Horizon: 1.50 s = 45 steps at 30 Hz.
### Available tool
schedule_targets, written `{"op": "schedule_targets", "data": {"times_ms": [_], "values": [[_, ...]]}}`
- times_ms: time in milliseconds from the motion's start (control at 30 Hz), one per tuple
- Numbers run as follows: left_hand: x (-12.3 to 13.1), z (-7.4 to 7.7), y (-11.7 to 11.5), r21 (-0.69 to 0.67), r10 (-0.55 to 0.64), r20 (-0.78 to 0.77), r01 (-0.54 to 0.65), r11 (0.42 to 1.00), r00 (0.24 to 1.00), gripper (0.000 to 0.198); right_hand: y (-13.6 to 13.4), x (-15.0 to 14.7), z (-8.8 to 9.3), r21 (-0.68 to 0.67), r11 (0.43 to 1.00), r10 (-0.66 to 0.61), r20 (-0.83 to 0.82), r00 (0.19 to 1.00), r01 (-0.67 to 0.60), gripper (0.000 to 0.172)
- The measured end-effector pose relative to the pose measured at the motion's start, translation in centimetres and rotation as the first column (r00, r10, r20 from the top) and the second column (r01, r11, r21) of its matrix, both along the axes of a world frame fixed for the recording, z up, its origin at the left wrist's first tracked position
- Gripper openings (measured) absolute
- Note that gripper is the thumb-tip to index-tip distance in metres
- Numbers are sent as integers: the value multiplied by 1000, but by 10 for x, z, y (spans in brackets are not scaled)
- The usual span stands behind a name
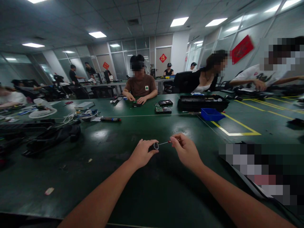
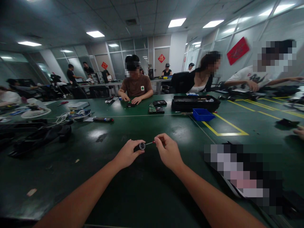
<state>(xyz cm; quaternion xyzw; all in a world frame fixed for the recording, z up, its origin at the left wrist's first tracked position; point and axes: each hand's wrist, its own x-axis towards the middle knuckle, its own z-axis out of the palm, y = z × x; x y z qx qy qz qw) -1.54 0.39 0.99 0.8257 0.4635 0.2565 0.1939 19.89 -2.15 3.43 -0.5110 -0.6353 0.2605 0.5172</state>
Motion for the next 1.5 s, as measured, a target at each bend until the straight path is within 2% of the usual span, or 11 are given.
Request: {"op": "schedule_targets", "data": {"times_ms": [133,333,500,700,833,933,1033,1100,1133,1300,1500], "values": [[-1,-2,0,11,9,0,-9,1000,1000,35,0,0,-4,-19,999,50,-3,999,-50,18],[-1,-3,0,17,6,17,-7,1000,1000,39,-2,-3,-1,-53,998,-27,127,992,34,38],[-2,-2,1,16,9,21,-9,1000,1000,37,0,-4,-5,2,1000,9,97,995,-9,23],[-1,0,0,15,10,27,-10,1000,1000,37,-5,-3,-4,-58,998,13,64,998,-9,28],[2,2,-1,14,15,24,-15,1000,1000,37,-2,-5,-7,-65,997,-40,-131,991,31,27],[2,5,-2,19,40,73,-41,999,997,36,6,-6,-9,-89,996,-1,-346,938,-32,29],[1,8,-2,34,-10,124,5,999,992,35,15,-4,-12,-199,961,15,-659,752,-194,27],[0,8,-1,36,-34,122,30,999,992,35,20,-1,-14,-315,888,-25,-762,648,-336,25],[0,8,-1,31,-33,111,30,999,993,35,21,0,-15,-334,885,-64,-776,627,-323,23],[0,4,1,19,-17,72,16,1000,997,37,24,0,-22,-251,958,-81,-697,712,-136,25],[1,0,2,29,-16,58,14,999,998,39,19,-1,-22,-148,987,-21,-497,868,-61,35]]}}
